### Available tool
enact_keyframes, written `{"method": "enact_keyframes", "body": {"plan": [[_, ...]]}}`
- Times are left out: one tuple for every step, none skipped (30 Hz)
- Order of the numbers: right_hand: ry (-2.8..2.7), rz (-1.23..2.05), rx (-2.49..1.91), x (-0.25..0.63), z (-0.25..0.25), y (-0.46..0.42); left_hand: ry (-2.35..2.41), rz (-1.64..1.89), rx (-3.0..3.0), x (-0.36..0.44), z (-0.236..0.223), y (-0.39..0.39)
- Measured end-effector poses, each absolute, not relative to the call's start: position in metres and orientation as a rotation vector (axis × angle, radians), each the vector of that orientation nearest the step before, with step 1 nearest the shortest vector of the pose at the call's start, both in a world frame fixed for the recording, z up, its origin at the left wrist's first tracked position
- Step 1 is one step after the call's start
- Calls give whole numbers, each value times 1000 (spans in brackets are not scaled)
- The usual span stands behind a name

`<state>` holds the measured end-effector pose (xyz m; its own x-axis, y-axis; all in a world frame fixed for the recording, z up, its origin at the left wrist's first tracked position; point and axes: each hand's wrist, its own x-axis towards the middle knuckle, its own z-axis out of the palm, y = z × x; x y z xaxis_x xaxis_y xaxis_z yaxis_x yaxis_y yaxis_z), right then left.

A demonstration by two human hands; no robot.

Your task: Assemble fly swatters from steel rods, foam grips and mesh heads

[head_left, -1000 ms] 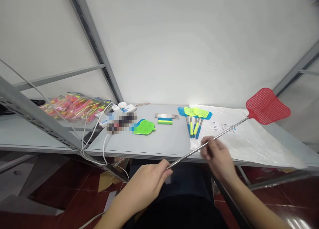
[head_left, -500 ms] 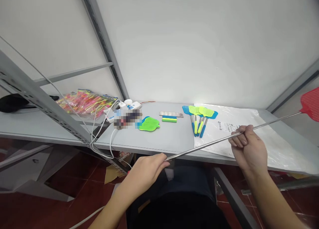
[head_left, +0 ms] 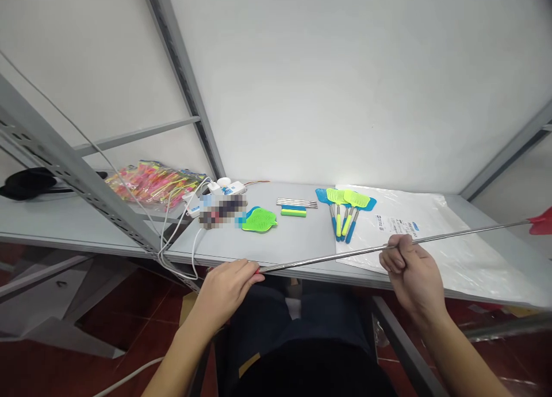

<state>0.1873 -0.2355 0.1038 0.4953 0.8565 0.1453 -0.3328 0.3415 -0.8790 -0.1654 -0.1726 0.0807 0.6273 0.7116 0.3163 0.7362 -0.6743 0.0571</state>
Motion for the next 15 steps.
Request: {"method": "enact_keyframes", "body": {"plan": [[-675,847,-899,189,106,-236,-1202,-489,-2758,-166,81,-172],[-666,832,-888,191,109,-237,-1177,-495,-2754,-165,82,-171],[-655,813,-880,193,112,-237,-1160,-504,-2748,-164,83,-171],[-642,793,-876,196,114,-237,-1149,-514,-2739,-162,84,-170],[-631,780,-875,199,116,-238,-1145,-525,-2728,-162,85,-170],[-623,777,-879,202,117,-238,-1141,-536,-2722,-162,85,-169],[-616,778,-885,206,118,-239,-1135,-548,-2722,-163,85,-169],[-608,775,-890,210,119,-239,-1131,-564,-2722,-165,85,-168],[-602,765,-893,214,120,-240,-1129,-581,-2723,-168,84,-166],[-597,745,-891,218,121,-240,-1129,-601,-2719,-171,83,-165],[-597,719,-886,222,122,-241,-1129,-621,-2711,-175,82,-164],[-598,695,-879,225,123,-241,-1129,-636,-2701,-179,82,-163],[-601,677,-874,228,123,-241,-1131,-642,-2692,-182,81,-162],[-606,673,-873,230,124,-240,-1130,-644,-2684,-184,81,-161],[-612,684,-876,231,124,-240,-1127,-645,-2675,-185,80,-160]]}}
